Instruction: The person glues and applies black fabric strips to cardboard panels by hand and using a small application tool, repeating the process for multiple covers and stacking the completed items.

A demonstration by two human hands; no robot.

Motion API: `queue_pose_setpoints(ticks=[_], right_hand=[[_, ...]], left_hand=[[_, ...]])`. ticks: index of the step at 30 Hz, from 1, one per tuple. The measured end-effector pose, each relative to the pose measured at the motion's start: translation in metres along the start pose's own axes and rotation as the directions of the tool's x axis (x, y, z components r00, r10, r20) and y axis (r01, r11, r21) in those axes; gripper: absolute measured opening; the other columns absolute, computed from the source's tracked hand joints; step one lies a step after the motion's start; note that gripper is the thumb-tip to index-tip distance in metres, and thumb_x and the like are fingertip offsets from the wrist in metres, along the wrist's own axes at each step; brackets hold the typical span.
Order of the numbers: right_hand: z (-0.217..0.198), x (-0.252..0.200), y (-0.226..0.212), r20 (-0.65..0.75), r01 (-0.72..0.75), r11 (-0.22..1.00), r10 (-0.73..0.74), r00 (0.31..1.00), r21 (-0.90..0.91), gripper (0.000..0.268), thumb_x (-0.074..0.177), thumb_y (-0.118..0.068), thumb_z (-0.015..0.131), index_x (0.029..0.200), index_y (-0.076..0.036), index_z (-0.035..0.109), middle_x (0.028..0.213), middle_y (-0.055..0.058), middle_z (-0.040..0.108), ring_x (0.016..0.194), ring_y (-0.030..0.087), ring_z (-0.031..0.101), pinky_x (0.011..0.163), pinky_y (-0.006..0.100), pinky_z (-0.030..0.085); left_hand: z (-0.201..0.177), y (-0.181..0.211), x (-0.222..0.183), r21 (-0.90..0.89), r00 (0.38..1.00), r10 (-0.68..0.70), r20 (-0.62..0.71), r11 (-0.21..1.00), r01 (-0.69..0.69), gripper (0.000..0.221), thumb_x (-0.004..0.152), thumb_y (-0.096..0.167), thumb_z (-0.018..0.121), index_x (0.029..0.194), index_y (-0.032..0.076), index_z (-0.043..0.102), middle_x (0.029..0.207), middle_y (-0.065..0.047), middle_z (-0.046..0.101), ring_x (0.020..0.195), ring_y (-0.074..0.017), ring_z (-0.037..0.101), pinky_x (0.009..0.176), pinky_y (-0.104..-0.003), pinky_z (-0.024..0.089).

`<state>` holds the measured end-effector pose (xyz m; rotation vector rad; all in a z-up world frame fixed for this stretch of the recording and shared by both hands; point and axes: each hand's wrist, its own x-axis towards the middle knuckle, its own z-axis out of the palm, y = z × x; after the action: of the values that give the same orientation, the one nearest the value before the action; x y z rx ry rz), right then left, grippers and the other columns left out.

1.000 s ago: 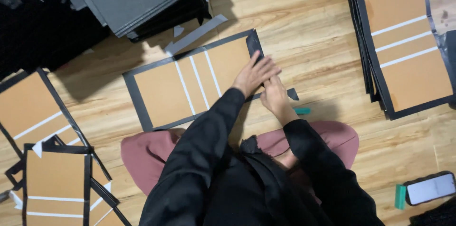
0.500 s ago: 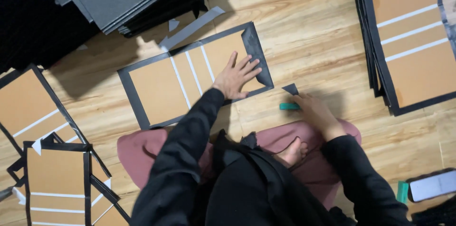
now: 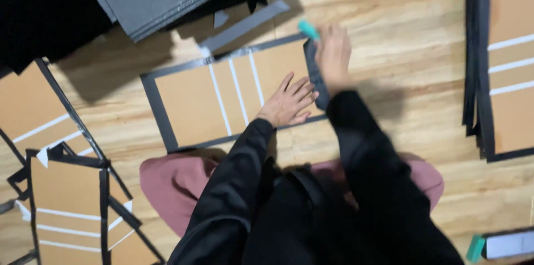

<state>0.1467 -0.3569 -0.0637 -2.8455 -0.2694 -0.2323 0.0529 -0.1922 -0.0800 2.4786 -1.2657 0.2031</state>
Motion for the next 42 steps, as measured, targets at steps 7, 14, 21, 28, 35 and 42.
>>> queue_pose_setpoints(ticks=[7, 14, 21, 28, 35, 42], right_hand=[[-0.023, -0.044, 0.019, 0.001, 0.14, 0.984, -0.141, 0.99, 0.11, 0.019, 0.086, -0.022, 0.059, 0.102, -0.013, 0.059, 0.08, 0.006, 0.044, 0.078, 0.028, 0.049, 0.07, 0.038, 0.043], [-0.074, -0.147, 0.0, 0.061, 0.227, 0.972, -0.231, 0.971, 0.065, 0.015, 0.084, -0.019, 0.058, 0.098, -0.011, 0.056, 0.073, 0.005, 0.041, 0.065, 0.027, 0.049, 0.059, 0.033, 0.044], [-0.088, -0.157, -0.009, -0.001, 0.357, 0.934, -0.357, 0.934, -0.023, 0.031, 0.092, -0.034, 0.036, 0.083, -0.014, 0.058, 0.069, 0.001, 0.042, 0.061, 0.019, 0.05, 0.059, 0.027, 0.042], [-0.03, -0.043, 0.002, -0.029, 0.075, 0.982, -0.071, 0.997, 0.176, 0.03, 0.089, -0.026, 0.047, 0.109, -0.008, 0.059, 0.083, 0.013, 0.051, 0.08, 0.033, 0.053, 0.073, 0.04, 0.043], [-0.061, -0.074, -0.021, -0.095, 0.281, 0.907, -0.324, 0.941, -0.312, 0.023, 0.091, -0.017, 0.035, 0.081, -0.013, 0.055, 0.069, 0.002, 0.038, 0.061, 0.019, 0.043, 0.054, 0.028, 0.039], [-0.096, -0.153, -0.021, 0.16, 0.255, 0.927, -0.306, 0.939, 0.274, 0.014, 0.076, -0.025, 0.058, 0.074, -0.01, 0.06, 0.07, 0.012, 0.054, 0.067, 0.037, 0.052, 0.061, 0.041, 0.044]], left_hand=[[0.012, -0.004, 0.001, 0.04, 0.987, -0.019, -0.162, 0.999, 0.026, 0.035, 0.085, 0.043, 0.03, 0.101, 0.017, 0.047, 0.116, -0.008, 0.046, 0.117, -0.027, 0.041, 0.101, -0.054, 0.026], [-0.004, -0.004, 0.004, 0.003, 0.975, -0.043, -0.218, 0.999, 0.044, 0.028, 0.082, 0.036, 0.039, 0.097, 0.015, 0.049, 0.124, -0.01, 0.045, 0.12, -0.0293, 0.04, 0.101, -0.055, 0.025], [0.019, -0.007, -0.004, 0.023, 0.982, -0.049, -0.185, 0.998, 0.054, 0.031, 0.08, 0.039, 0.04, 0.1, 0.017, 0.049, 0.113, -0.008, 0.049, 0.11, -0.0269, 0.045, 0.1, -0.052, 0.028], [-0.007, -0.006, 0.0, 0.013, 0.986, -0.068, -0.154, 0.997, 0.071, 0.034, 0.084, 0.043, 0.026, 0.084, 0.013, 0.042, 0.084, -0.005, 0.038, 0.081, -0.0229, 0.042, 0.08, -0.038, 0.035], [0.001, -0.005, -0.003, 0.046, 0.951, -0.233, -0.205, 0.968, 0.247, 0.045, 0.079, 0.041, 0.031, 0.111, 0.012, 0.045, 0.102, -0.008, 0.044, 0.094, -0.0237, 0.045, 0.085, -0.04, 0.035], [-0.034, 0.008, -0.011, -0.129, 0.658, -0.676, -0.332, 0.724, 0.678, 0.045, 0.075, 0.033, 0.049, 0.115, 0.011, 0.05, 0.116, -0.012, 0.049, 0.117, -0.03, 0.04, 0.1, -0.05, 0.021]])
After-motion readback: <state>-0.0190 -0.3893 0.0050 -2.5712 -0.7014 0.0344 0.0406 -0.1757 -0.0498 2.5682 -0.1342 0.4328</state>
